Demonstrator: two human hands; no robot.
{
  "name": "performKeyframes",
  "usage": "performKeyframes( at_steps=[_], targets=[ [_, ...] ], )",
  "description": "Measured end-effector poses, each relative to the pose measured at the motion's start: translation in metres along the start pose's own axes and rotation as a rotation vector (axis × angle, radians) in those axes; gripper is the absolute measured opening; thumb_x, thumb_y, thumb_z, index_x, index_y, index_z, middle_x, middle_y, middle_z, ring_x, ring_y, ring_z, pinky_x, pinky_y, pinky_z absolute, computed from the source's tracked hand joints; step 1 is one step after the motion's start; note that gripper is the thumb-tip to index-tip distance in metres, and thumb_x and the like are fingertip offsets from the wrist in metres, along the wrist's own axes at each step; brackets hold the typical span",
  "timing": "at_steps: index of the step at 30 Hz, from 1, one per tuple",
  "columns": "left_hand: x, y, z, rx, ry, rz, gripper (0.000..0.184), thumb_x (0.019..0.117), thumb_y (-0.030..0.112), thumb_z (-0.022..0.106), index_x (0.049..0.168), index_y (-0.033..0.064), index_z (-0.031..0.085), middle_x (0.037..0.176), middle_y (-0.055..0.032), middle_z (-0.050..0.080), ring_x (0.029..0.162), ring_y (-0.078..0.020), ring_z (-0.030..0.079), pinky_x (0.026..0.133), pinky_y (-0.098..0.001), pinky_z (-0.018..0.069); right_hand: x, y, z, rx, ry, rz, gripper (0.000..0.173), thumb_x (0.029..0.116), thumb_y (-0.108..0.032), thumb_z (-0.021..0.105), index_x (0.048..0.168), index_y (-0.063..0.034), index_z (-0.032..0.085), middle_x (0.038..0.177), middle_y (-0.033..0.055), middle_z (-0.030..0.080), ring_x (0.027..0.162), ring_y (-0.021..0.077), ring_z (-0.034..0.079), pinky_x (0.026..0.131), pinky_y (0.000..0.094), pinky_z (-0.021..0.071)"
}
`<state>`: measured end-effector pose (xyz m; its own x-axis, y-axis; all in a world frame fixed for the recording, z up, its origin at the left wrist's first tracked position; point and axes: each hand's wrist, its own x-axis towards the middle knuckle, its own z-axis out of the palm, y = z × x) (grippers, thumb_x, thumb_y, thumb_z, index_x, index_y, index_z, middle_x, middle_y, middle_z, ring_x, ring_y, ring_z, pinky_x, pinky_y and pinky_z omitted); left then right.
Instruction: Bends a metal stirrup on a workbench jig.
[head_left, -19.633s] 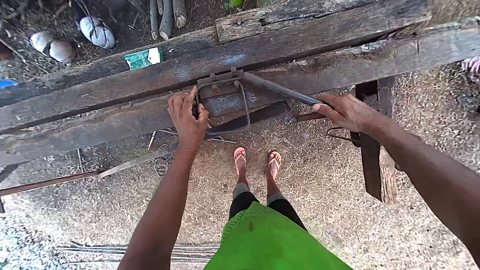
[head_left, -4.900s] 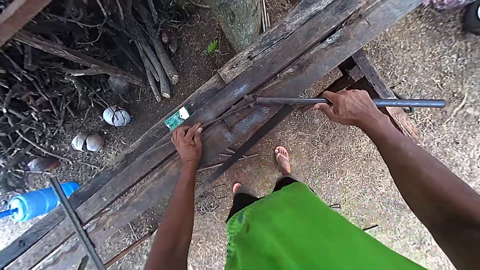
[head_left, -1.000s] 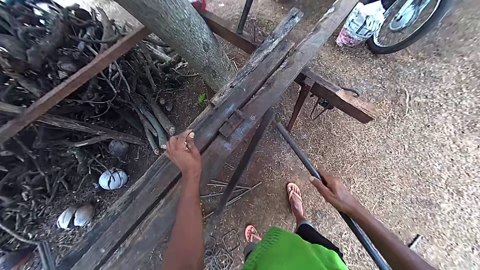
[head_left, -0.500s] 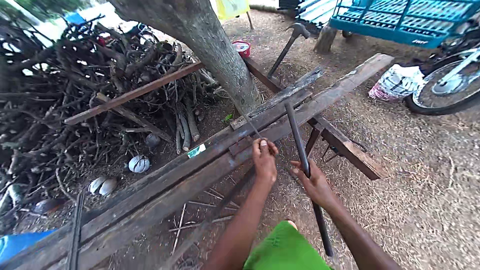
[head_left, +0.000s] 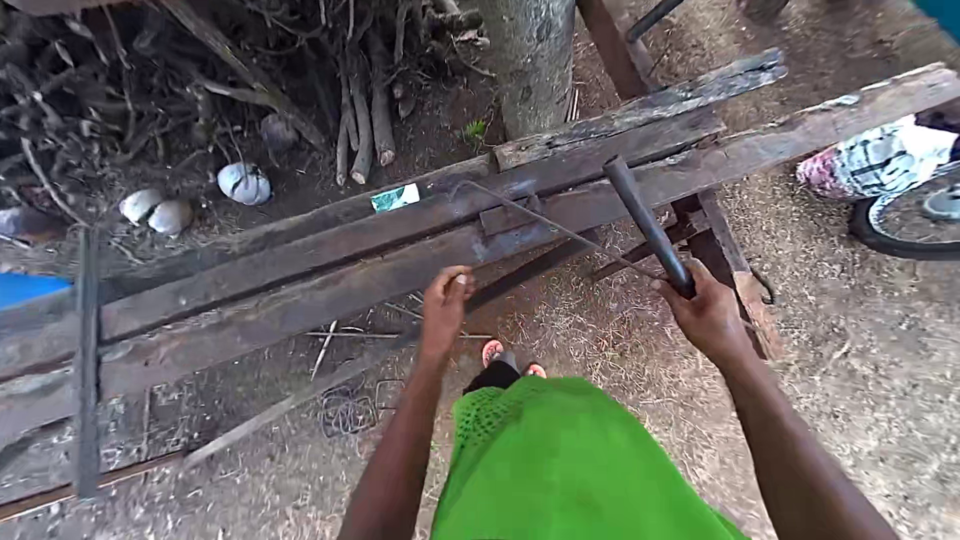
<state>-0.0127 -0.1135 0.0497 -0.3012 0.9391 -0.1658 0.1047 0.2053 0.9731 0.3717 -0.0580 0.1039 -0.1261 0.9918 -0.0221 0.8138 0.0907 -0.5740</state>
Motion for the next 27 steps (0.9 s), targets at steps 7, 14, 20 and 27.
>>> performKeyframes(
  at_steps=[7, 14, 20, 27],
  targets=[
    [0.020, -0.018, -0.033, -0.013, 0.180, 0.015, 0.029, 0.1099, 0.020, 0.047, 0.131, 0.0057, 0.061, 0.121, -0.0115, 0.068, 0.101, -0.0179, 0.070, 0.090, -0.0394, 0.0590, 0.065, -0.001, -0.040, -0.225, -0.139, -0.036, 0.032, 0.1011, -0.025, 0.067, 0.122, -0.0021, 0.061, 0.087, 0.0260, 0.065, 0.077, 0.0467, 0.065, 0.069, 0.0716, 0.0488],
    [0.042, 0.000, -0.011, 0.073, 0.162, 0.074, 0.030, 0.1087, 0.018, 0.049, 0.132, 0.0053, 0.063, 0.121, -0.0133, 0.070, 0.102, -0.0208, 0.071, 0.091, -0.0410, 0.0593, 0.144, 0.011, -0.071, -0.249, -0.223, -0.251, 0.024, 0.0998, -0.021, 0.069, 0.112, -0.0023, 0.062, 0.079, 0.0205, 0.062, 0.064, 0.0390, 0.060, 0.058, 0.0635, 0.0477],
    [0.080, 0.010, 0.020, 0.226, 0.124, 0.037, 0.035, 0.1087, 0.016, 0.046, 0.139, 0.0050, 0.061, 0.128, -0.0166, 0.067, 0.111, -0.0259, 0.069, 0.098, -0.0467, 0.0559, 0.220, 0.018, -0.073, -0.217, -0.332, -0.344, 0.024, 0.0991, -0.018, 0.070, 0.111, 0.0008, 0.063, 0.083, 0.0236, 0.063, 0.074, 0.0415, 0.062, 0.067, 0.0666, 0.0476],
    [0.081, 0.008, 0.044, 0.313, 0.217, -0.006, 0.033, 0.1074, 0.013, 0.047, 0.134, 0.0046, 0.065, 0.118, -0.0159, 0.071, 0.101, -0.0247, 0.070, 0.093, -0.0453, 0.0561, 0.285, 0.043, -0.054, -0.177, -0.475, -0.475, 0.023, 0.0963, -0.015, 0.074, 0.105, 0.0027, 0.063, 0.079, 0.0224, 0.061, 0.069, 0.0393, 0.060, 0.064, 0.0642, 0.0478]
  ],
)
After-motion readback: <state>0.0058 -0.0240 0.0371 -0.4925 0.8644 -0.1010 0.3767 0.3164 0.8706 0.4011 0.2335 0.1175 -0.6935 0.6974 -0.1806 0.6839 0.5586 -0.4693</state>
